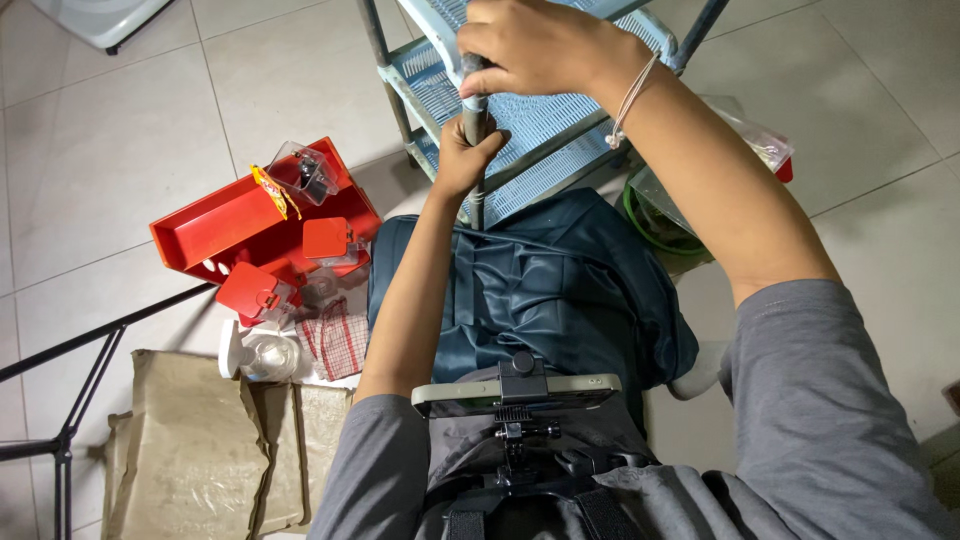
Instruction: The person assembles a two-tier plastic storage rack by inserting and securing corner connectors into the frame tubes. They handle the rack, connectors, and tubes, tightening joints and adjusting the structure while sitting on the floor.
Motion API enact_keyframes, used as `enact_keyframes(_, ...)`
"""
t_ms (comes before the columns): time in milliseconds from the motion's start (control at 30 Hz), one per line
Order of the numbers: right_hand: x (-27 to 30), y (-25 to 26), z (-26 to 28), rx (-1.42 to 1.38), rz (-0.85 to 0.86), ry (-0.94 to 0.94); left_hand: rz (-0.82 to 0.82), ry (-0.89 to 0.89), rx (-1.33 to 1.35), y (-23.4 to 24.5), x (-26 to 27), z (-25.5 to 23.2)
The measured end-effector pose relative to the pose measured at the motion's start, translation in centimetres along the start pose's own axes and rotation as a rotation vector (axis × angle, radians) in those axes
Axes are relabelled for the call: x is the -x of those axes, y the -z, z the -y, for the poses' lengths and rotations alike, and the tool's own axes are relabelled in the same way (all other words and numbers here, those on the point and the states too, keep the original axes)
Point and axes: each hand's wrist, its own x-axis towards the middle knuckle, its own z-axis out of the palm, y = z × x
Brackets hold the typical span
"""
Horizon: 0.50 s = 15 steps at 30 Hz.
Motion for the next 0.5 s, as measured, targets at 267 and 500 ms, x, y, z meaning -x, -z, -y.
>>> enact_keyframes(267,-0.2,1.0,0.2,-0.14,0.013,-0.111,0.013,-0.011,-0.01,-0.2,0.1,-0.1)
enact_keyframes(500,-1.9,0.9,2.3,0.107,0.209,-0.4,-0.035,-0.019,-0.03,-0.3,0.0,-0.2)
